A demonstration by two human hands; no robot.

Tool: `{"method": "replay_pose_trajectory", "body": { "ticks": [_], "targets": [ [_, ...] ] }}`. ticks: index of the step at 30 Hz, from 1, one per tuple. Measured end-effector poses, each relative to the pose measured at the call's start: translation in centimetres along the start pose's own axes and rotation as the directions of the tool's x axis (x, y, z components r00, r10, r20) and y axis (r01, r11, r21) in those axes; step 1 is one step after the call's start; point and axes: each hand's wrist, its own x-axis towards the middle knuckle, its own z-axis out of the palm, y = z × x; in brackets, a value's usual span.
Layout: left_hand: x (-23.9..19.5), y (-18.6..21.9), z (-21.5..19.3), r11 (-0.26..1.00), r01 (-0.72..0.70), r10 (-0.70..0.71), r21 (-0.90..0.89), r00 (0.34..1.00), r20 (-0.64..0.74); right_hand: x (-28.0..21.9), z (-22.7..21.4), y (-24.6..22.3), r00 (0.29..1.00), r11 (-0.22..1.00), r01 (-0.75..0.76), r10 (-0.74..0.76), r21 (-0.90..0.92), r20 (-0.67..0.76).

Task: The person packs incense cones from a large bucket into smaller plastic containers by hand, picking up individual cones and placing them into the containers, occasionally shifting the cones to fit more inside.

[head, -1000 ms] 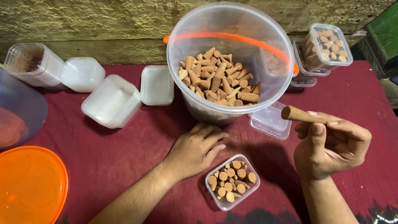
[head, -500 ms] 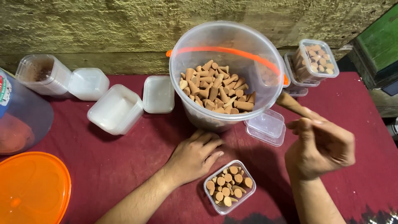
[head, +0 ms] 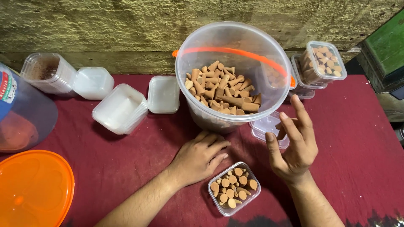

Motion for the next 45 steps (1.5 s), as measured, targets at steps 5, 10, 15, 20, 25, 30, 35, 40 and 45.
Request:
{"method": "replay_pose_trajectory", "body": {
  "ticks": [5,10,15,20,25,30,35,40,45],
  "targets": [
    [-0.5,-1.3,1.2,0.998,-0.050,0.051,0.050,0.998,-0.039,-0.5,0.3,1.6,0.974,0.986,0.151,-0.138,0.063,-0.178],
    [-0.6,-1.8,1.5,0.996,-0.088,0.088,0.010,0.991,-0.104,-0.7,0.4,2.1,0.979,0.970,0.197,-0.188,0.140,-0.075],
    [-0.4,-1.6,1.3,0.990,-0.132,0.122,-0.048,0.977,-0.175,-1.9,0.8,3.5,0.978,0.977,0.175,-0.186,0.118,0.092],
    [-0.3,-1.0,1.0,0.982,-0.174,0.153,-0.072,0.961,-0.230,-0.8,0.7,2.1,0.972,0.975,0.123,-0.155,0.183,0.174],
    [-0.1,-0.4,0.4,0.965,-0.225,0.185,-0.138,0.950,-0.253,0.5,0.9,0.4,0.947,0.943,-0.029,-0.080,0.332,0.310],
    [0.0,-0.1,0.3,0.948,-0.239,0.178,-0.209,0.945,-0.275,0.5,1.3,0.1,0.878,0.864,-0.232,-0.012,0.447,0.479],
    [0.0,0.3,-0.3,0.955,-0.189,0.132,-0.228,0.961,-0.243,-0.1,1.7,0.5,0.828,0.869,-0.308,0.044,0.388,0.559],
    [-0.2,0.4,-0.5,0.951,-0.138,0.088,-0.275,0.978,-0.190,-0.3,2.0,0.5,0.777,0.875,-0.356,0.082,0.328,0.624],
    [0.0,0.6,-0.7,0.945,-0.131,0.091,-0.300,0.986,-0.143,-0.4,2.1,0.6,0.742,0.873,-0.394,0.116,0.289,0.660]
  ]
}}
